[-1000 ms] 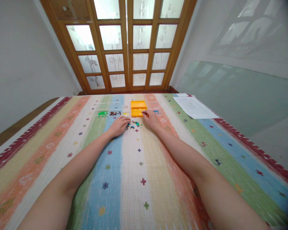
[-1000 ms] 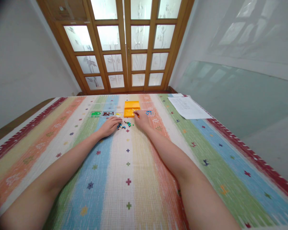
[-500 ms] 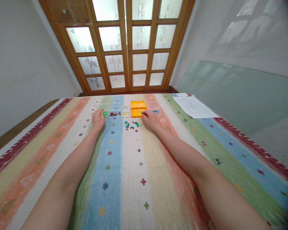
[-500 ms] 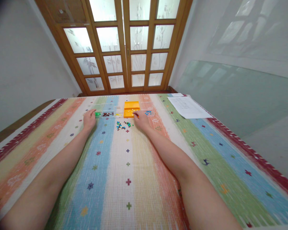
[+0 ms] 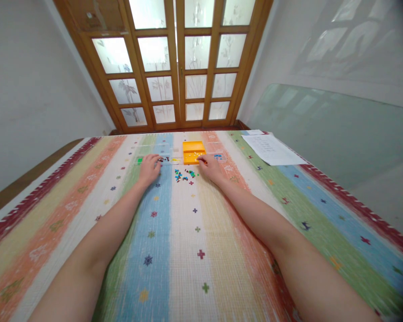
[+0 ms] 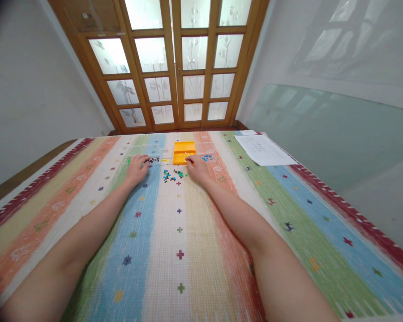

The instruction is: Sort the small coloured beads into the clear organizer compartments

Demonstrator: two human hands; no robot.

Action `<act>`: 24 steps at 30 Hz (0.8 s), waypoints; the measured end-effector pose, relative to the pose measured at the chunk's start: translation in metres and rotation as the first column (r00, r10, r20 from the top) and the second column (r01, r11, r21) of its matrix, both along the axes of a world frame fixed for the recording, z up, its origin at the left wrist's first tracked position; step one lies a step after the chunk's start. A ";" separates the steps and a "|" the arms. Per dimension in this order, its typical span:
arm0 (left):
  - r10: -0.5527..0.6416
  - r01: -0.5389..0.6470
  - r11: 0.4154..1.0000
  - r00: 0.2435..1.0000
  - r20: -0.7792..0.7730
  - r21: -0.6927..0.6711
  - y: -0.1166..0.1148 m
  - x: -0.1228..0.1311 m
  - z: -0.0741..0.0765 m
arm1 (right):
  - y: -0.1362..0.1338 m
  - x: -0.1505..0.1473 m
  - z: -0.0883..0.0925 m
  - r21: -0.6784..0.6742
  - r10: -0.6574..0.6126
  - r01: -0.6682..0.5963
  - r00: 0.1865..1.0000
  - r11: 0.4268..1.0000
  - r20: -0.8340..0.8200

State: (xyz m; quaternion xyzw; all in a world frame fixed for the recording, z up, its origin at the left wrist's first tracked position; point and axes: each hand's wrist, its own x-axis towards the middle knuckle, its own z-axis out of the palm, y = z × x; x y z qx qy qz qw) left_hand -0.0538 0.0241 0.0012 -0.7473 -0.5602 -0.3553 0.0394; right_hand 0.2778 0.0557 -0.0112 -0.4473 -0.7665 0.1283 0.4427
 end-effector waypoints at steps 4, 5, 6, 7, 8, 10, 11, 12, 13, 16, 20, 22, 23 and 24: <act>-0.252 0.245 0.968 0.953 -0.168 -0.060 -0.013 0.044 0.006 | -0.003 -0.002 0.005 -0.017 -0.005 0.005 1.000 1.000 0.019; -0.310 0.298 0.950 0.929 -0.204 -0.087 -0.016 0.054 0.006 | -0.004 -0.002 0.006 -0.021 -0.008 0.008 1.000 1.000 0.025; -0.361 0.343 0.932 0.904 -0.230 -0.117 -0.019 0.064 0.006 | -0.004 -0.002 0.007 -0.026 -0.011 0.012 0.999 1.000 0.030; -0.401 0.375 0.915 0.881 -0.251 -0.146 -0.021 0.072 0.006 | -0.004 -0.003 0.008 -0.031 -0.013 0.014 0.999 0.999 0.034; -0.433 0.399 0.900 0.860 -0.269 -0.174 -0.024 0.079 0.006 | -0.004 -0.003 0.008 -0.036 -0.015 0.017 0.999 0.999 0.036; -0.485 0.432 0.873 0.819 -0.306 -0.226 -0.028 0.088 0.006 | -0.004 -0.003 0.008 -0.043 -0.020 0.022 0.999 0.999 0.038; -0.502 0.441 0.863 0.802 -0.323 -0.248 -0.030 0.091 0.005 | -0.004 -0.003 0.008 -0.044 -0.023 0.025 0.999 0.999 0.039; -0.512 0.443 0.857 0.790 -0.337 -0.263 -0.031 0.093 0.005 | -0.003 -0.004 0.007 -0.043 -0.027 0.029 0.999 0.999 0.040; -0.515 0.441 0.855 0.784 -0.347 -0.273 -0.032 0.093 0.005 | -0.003 -0.004 0.006 -0.042 -0.031 0.033 0.999 0.999 0.040; -0.500 0.423 0.863 0.791 -0.352 -0.275 -0.033 0.091 0.005 | -0.002 -0.004 0.005 -0.041 -0.038 0.040 0.998 0.998 0.040; -0.459 0.388 0.885 0.819 -0.344 -0.257 -0.033 0.089 0.009 | 0.000 -0.003 0.002 -0.045 -0.034 0.036 0.999 0.998 0.037; -0.449 0.380 0.891 0.822 -0.351 -0.249 -0.036 0.091 0.012 | 0.001 -0.003 0.001 -0.045 -0.037 0.038 0.999 0.998 0.028; -0.454 0.385 0.889 0.816 -0.358 -0.248 -0.039 0.094 0.013 | 0.002 -0.003 0.001 -0.043 -0.039 0.040 0.999 0.998 0.025; -0.468 0.398 0.882 0.803 -0.369 -0.253 -0.042 0.098 0.014 | 0.003 -0.002 0.000 -0.041 -0.041 0.042 0.999 0.998 0.022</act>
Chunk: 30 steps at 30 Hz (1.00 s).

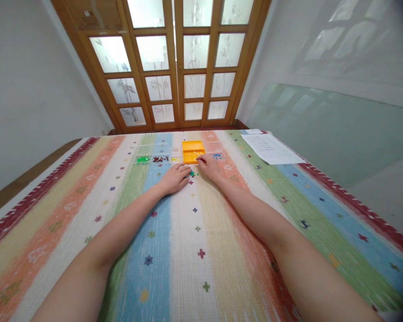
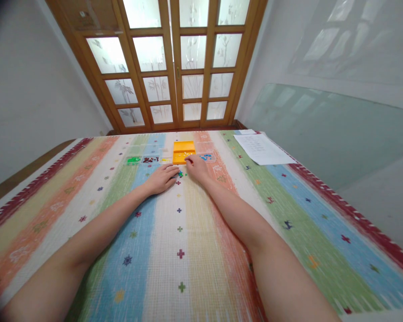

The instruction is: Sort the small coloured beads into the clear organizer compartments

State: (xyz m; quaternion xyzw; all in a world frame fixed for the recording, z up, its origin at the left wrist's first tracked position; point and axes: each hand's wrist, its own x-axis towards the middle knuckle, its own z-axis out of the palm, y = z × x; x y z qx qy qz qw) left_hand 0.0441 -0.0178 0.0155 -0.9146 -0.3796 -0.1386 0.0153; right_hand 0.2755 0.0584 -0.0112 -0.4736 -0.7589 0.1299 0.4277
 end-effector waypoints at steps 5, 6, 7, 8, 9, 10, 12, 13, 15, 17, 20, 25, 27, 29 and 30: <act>-0.106 0.102 0.993 0.990 -0.096 -0.054 -0.016 0.020 -0.001 | 0.001 0.001 -0.001 -0.001 0.006 -0.006 1.000 1.000 -0.013; -0.107 0.100 0.993 0.989 -0.106 -0.064 -0.017 0.023 -0.001 | 0.001 0.001 -0.001 -0.005 0.003 -0.003 1.000 1.000 -0.013; -0.100 0.093 0.993 0.989 -0.111 -0.068 -0.017 0.024 -0.002 | 0.001 0.001 0.000 -0.008 -0.003 0.002 1.000 1.000 -0.011; -0.091 0.084 0.994 0.990 -0.112 -0.067 -0.017 0.024 -0.002 | 0.001 0.001 0.000 -0.011 -0.008 0.008 1.000 1.000 -0.010; -0.082 0.076 0.995 0.991 -0.110 -0.063 -0.017 0.023 -0.002 | 0.001 0.001 0.000 -0.013 -0.011 0.011 1.000 1.000 -0.010; -0.076 0.070 0.996 0.992 -0.106 -0.057 -0.016 0.021 -0.002 | 0.001 0.001 0.001 -0.016 -0.012 0.011 1.000 1.000 -0.011; -0.072 0.068 0.997 0.993 -0.091 -0.045 -0.014 0.017 -0.001 | 0.000 0.001 0.002 -0.020 -0.007 0.006 1.000 1.000 -0.014; -0.072 0.068 0.997 0.994 -0.082 -0.041 -0.014 0.015 -0.001 | -0.001 0.001 0.002 -0.022 -0.006 0.005 1.000 1.000 -0.016; -0.068 0.066 0.997 0.995 -0.067 -0.036 -0.012 0.010 -0.002 | -0.001 0.001 0.002 -0.025 -0.008 0.007 1.000 1.000 -0.021; -0.057 0.055 0.998 0.997 -0.061 -0.032 -0.011 0.006 -0.003 | -0.002 0.001 0.002 -0.024 -0.010 0.010 1.000 1.000 -0.029; -0.038 0.037 0.999 0.997 -0.069 -0.018 -0.010 0.001 -0.004 | -0.002 0.001 0.002 -0.019 -0.011 0.011 1.000 1.000 -0.029; -0.025 0.024 1.000 0.996 -0.084 -0.015 -0.010 -0.001 -0.005 | -0.003 0.001 0.002 -0.006 0.007 -0.007 1.000 1.000 -0.030; -0.033 0.031 0.999 0.996 -0.077 -0.030 -0.010 -0.001 -0.004 | -0.004 0.001 0.002 -0.010 0.001 -0.001 0.999 1.000 -0.033; -0.051 0.048 0.998 0.996 -0.071 -0.041 -0.011 0.000 -0.003 | -0.004 0.000 0.002 -0.014 -0.005 0.005 1.000 1.000 -0.029; -0.060 0.057 0.997 0.996 -0.069 -0.043 -0.011 0.000 -0.003 | -0.004 0.000 0.002 -0.015 -0.005 0.004 1.000 1.000 -0.027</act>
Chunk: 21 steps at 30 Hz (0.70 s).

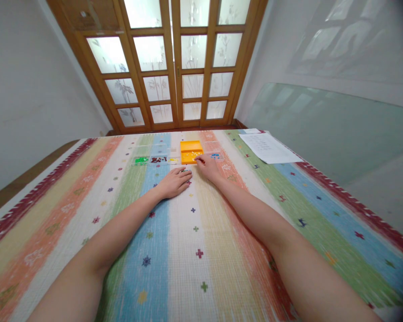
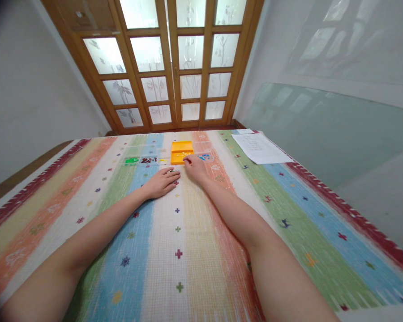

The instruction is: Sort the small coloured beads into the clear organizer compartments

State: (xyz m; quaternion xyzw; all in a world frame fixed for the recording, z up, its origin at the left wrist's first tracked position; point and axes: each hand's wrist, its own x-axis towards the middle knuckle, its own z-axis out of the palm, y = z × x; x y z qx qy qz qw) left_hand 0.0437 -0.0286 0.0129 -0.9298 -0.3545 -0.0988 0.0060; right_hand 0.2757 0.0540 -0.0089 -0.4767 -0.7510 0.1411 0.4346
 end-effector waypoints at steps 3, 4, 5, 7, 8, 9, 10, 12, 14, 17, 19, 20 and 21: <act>-0.003 0.003 1.000 1.000 0.013 0.014 0.000 -0.001 0.001 | 0.001 0.000 0.000 -0.002 0.004 -0.004 1.000 1.000 0.007; 0.002 -0.003 1.000 1.000 0.018 0.020 0.000 -0.001 0.001 | 0.001 0.000 -0.001 -0.001 0.003 -0.003 1.000 1.000 0.010; 0.008 -0.008 1.000 1.000 0.022 0.023 0.000 -0.002 0.001 | 0.002 0.000 -0.001 0.001 0.001 -0.001 1.000 1.000 0.015; 0.014 -0.015 1.000 1.000 0.024 0.023 0.000 -0.003 0.000 | 0.002 0.001 -0.001 0.008 0.012 -0.013 0.999 1.000 0.035; 0.014 -0.014 1.000 1.000 0.022 0.020 0.001 -0.003 0.000 | 0.002 0.001 -0.002 0.012 0.031 -0.032 0.998 0.999 0.054; 0.013 -0.013 1.000 1.000 0.021 0.018 0.001 -0.004 -0.001 | 0.001 0.002 -0.002 0.017 0.059 -0.061 0.995 0.998 0.081; 0.013 -0.013 1.000 1.000 0.020 0.016 0.001 -0.004 -0.001 | 0.001 0.002 -0.001 0.021 0.092 -0.095 0.989 0.995 0.116; 0.009 -0.010 1.000 1.000 0.022 0.013 0.001 -0.004 -0.001 | -0.002 0.002 -0.001 0.027 0.154 -0.163 0.969 0.986 0.193; 0.002 -0.003 1.000 1.000 0.029 0.014 0.001 -0.004 0.000 | -0.004 0.002 -0.001 0.033 0.199 -0.214 0.945 0.976 0.258; -0.010 0.009 1.000 0.999 0.042 0.028 0.000 -0.004 0.002 | -0.005 0.001 -0.002 0.037 0.245 -0.271 0.913 0.962 0.327; -0.012 0.010 0.999 0.999 0.050 0.039 0.000 -0.004 0.004 | -0.004 0.000 -0.002 0.028 0.261 -0.291 0.893 0.956 0.367; -0.011 0.008 0.999 0.999 0.054 0.044 0.000 -0.004 0.004 | -0.004 0.000 -0.002 0.022 0.263 -0.293 0.885 0.956 0.383; -0.010 0.007 0.999 0.998 0.057 0.049 0.000 -0.004 0.004 | -0.004 0.000 -0.002 0.015 0.262 -0.291 0.880 0.957 0.395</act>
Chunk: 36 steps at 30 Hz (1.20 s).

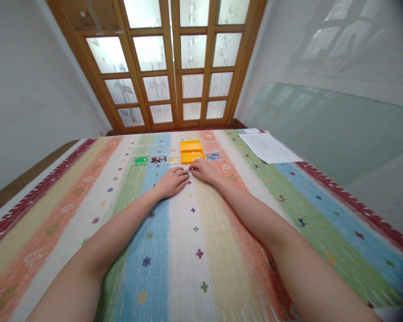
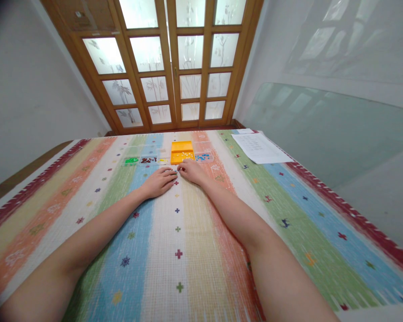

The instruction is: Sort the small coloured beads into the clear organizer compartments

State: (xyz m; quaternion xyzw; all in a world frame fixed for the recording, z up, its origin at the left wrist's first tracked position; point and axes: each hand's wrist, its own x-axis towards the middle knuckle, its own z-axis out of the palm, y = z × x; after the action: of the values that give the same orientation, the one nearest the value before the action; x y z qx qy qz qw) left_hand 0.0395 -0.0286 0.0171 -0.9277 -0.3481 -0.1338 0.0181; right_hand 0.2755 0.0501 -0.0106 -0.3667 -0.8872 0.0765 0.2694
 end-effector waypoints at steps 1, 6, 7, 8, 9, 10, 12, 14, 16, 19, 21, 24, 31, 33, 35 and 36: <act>0.001 -0.001 1.000 1.000 0.003 0.004 0.000 0.000 0.000 | 0.000 0.000 0.000 -0.004 -0.004 0.004 1.000 1.000 0.009; -0.004 0.004 1.000 1.000 0.015 0.013 0.001 0.000 -0.001 | -0.001 0.000 0.001 0.003 -0.014 0.014 1.000 1.000 -0.003; -0.007 0.006 1.000 1.000 0.016 0.016 0.001 0.000 -0.001 | -0.002 0.000 0.002 0.007 -0.022 0.022 1.000 1.000 -0.004; -0.010 0.010 1.000 1.000 0.015 0.019 0.001 0.000 -0.001 | -0.003 0.000 0.002 0.010 -0.034 0.034 0.999 0.999 -0.004; -0.012 0.012 1.000 1.000 0.014 0.022 0.001 0.000 -0.001 | -0.003 0.000 0.003 0.012 -0.047 0.047 0.999 0.999 -0.003; -0.014 0.014 1.000 1.000 0.012 0.025 0.001 -0.001 -0.001 | -0.004 0.000 0.004 0.013 -0.060 0.060 0.998 0.998 -0.005; -0.015 0.014 1.000 1.000 0.010 0.028 0.001 -0.001 -0.002 | -0.004 0.000 0.006 0.011 -0.096 0.097 0.995 0.995 -0.024; -0.014 0.014 1.000 1.000 0.011 0.027 0.001 0.000 -0.002 | -0.003 0.001 0.008 0.011 -0.151 0.152 0.987 0.988 -0.064; -0.016 0.016 1.000 1.000 0.012 0.021 0.001 0.000 -0.002 | 0.000 0.004 0.010 0.018 -0.230 0.233 0.966 0.972 -0.121; -0.023 0.023 1.000 1.000 0.005 0.012 0.001 -0.001 -0.003 | 0.010 0.015 0.012 0.038 -0.374 0.393 0.898 0.919 -0.230; -0.022 0.022 1.000 1.000 0.000 0.011 0.002 -0.001 -0.003 | 0.017 0.026 0.012 0.029 -0.469 0.497 0.834 0.867 -0.290; -0.021 0.021 1.000 1.000 -0.004 0.017 0.003 -0.001 -0.005 | 0.027 0.044 0.008 -0.019 -0.582 0.609 0.747 0.793 -0.321; -0.028 0.028 0.999 1.000 0.002 0.031 0.003 -0.001 -0.005 | 0.035 0.055 0.000 -0.103 -0.659 0.668 0.675 0.737 -0.333; -0.027 0.027 0.999 1.000 0.007 0.031 0.003 -0.001 -0.005 | 0.035 0.052 0.000 -0.092 -0.644 0.656 0.690 0.749 -0.331; -0.027 0.027 0.999 1.000 0.015 0.029 0.002 0.000 -0.004 | 0.034 0.048 0.000 -0.084 -0.629 0.641 0.706 0.763 -0.326; -0.028 0.027 0.999 0.999 0.021 0.027 0.002 0.000 -0.004 | 0.033 0.047 0.000 -0.082 -0.622 0.634 0.712 0.769 -0.324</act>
State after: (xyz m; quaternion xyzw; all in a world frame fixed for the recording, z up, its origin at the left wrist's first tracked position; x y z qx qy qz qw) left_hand 0.0392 -0.0265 0.0134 -0.9306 -0.3336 -0.1486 0.0250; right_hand 0.3221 0.0830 -0.0103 -0.6228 -0.6522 0.0255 0.4314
